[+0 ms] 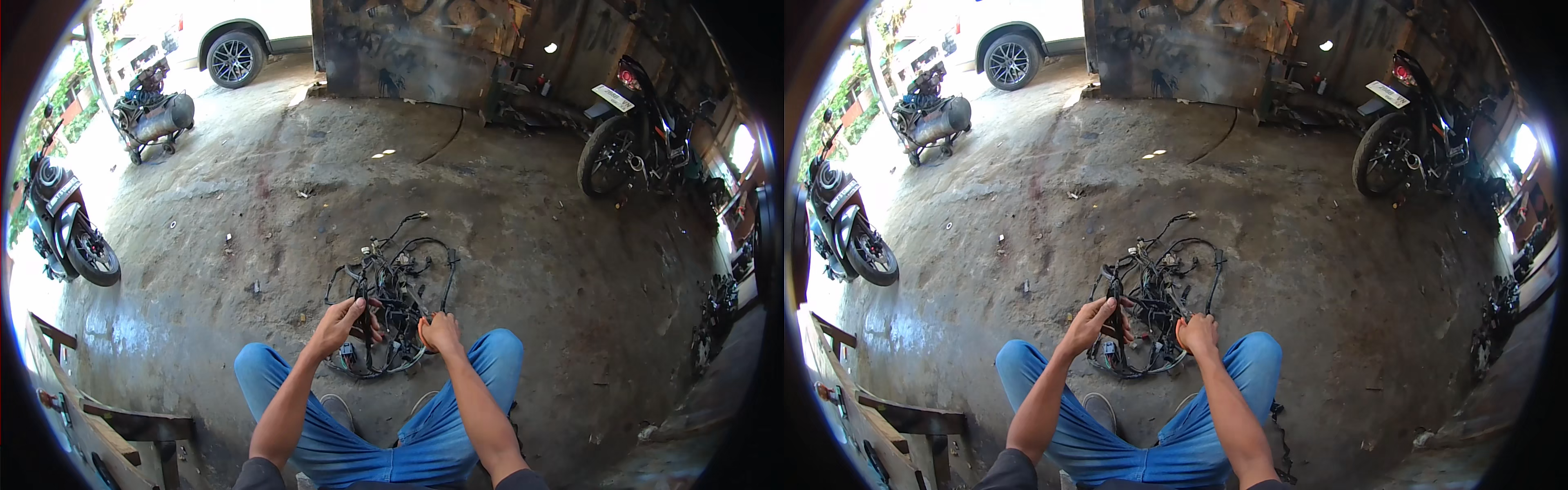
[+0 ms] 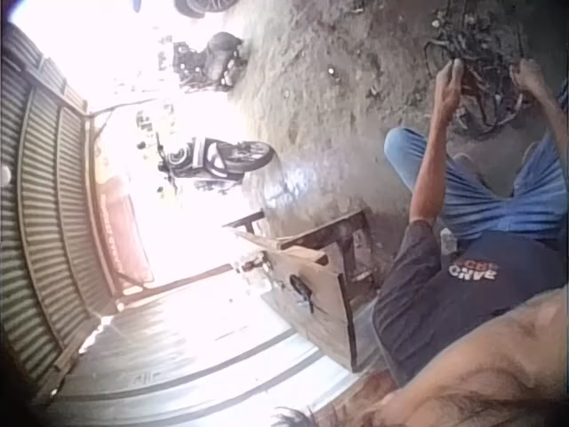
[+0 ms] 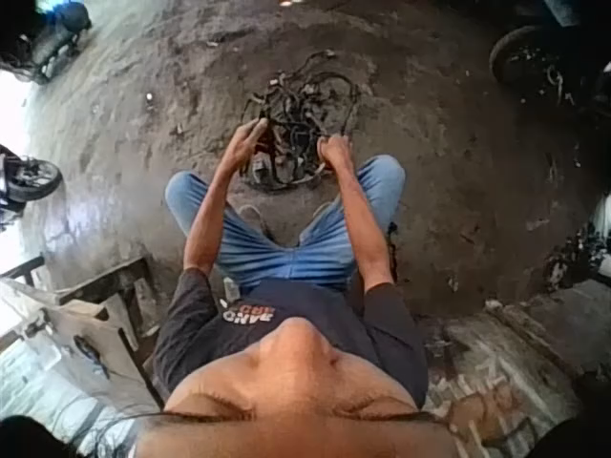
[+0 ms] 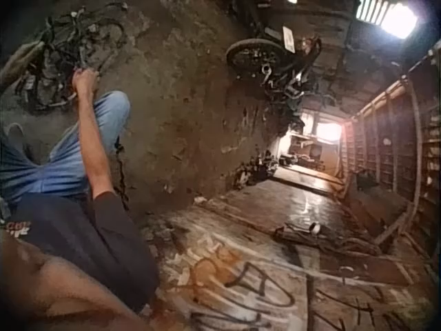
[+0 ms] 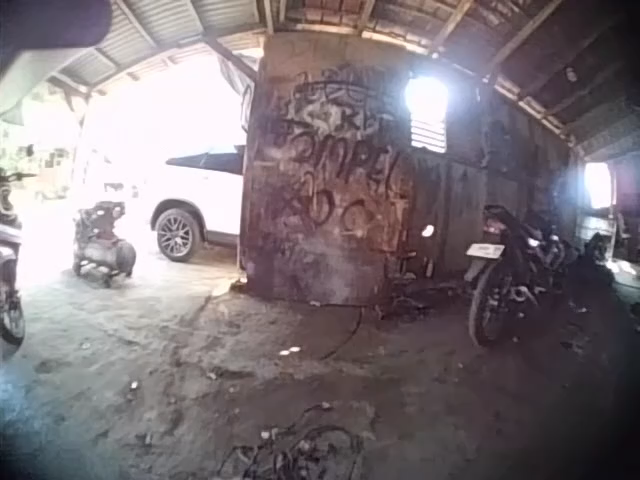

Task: The person is sitting on the floor, untangling and inspecting a motorcycle wiring harness.

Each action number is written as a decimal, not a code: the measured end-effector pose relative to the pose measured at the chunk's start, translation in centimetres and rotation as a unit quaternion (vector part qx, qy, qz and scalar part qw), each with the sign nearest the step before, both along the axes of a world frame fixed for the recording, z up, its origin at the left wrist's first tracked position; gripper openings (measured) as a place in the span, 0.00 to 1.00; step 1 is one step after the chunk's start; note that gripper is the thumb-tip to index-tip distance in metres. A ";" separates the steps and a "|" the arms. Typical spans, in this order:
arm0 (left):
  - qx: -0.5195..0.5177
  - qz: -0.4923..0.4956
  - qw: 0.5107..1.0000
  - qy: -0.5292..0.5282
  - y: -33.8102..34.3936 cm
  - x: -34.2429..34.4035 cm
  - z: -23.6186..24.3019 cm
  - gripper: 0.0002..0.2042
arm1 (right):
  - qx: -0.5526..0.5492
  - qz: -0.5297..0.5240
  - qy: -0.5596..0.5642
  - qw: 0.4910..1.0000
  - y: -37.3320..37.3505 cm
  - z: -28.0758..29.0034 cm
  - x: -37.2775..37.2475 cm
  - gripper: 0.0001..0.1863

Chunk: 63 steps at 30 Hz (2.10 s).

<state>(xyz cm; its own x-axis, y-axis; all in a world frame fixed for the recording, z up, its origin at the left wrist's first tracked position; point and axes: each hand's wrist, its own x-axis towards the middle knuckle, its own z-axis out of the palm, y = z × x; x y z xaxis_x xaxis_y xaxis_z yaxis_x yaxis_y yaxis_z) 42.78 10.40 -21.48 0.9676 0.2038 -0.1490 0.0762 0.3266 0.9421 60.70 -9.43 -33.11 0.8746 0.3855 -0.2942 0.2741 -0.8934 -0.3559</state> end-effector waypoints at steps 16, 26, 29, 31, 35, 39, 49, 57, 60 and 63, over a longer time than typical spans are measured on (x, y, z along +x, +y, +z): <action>-0.140 0.033 0.989 -0.027 -0.8 1.6 -4.9 0.11 | 0.501 0.031 0.121 0.857 4.3 4.7 -3.3 0.17; -0.211 -0.002 0.978 0.008 -1.0 1.8 -4.9 0.07 | 0.485 0.043 0.589 0.645 1.9 8.0 -5.6 0.17; -0.204 -0.020 0.979 -0.003 -0.8 1.8 -5.3 0.07 | 0.492 0.040 0.619 0.610 1.9 7.1 -5.7 0.16; -0.195 -0.043 0.978 -0.053 0.1 1.6 -7.2 0.07 | 0.481 0.037 0.631 0.608 2.5 6.5 -6.0 0.16; -0.100 0.014 0.992 -0.073 0.0 1.7 -9.0 0.07 | 0.491 0.011 0.608 0.624 3.1 7.4 -6.9 0.12; -0.092 0.161 0.982 0.026 -1.5 2.2 -7.5 0.10 | 0.570 0.032 0.395 0.719 3.5 4.6 -6.5 0.11; -0.238 0.090 0.967 -0.001 -1.5 1.6 -5.6 0.09 | 0.547 0.041 0.207 0.810 3.5 7.7 -7.4 0.09; -0.213 0.039 0.976 -0.005 -2.0 2.2 -6.5 0.10 | 0.587 -0.014 0.193 0.786 3.7 8.4 -7.4 0.10; -0.229 0.041 0.973 -0.002 -3.4 2.3 -5.5 0.12 | 0.581 -0.017 0.193 0.791 2.8 7.2 -5.1 0.11; -0.268 0.031 0.963 -0.003 -3.7 2.0 -4.6 0.11 | 0.551 -0.038 0.157 0.819 2.7 6.5 -3.7 0.11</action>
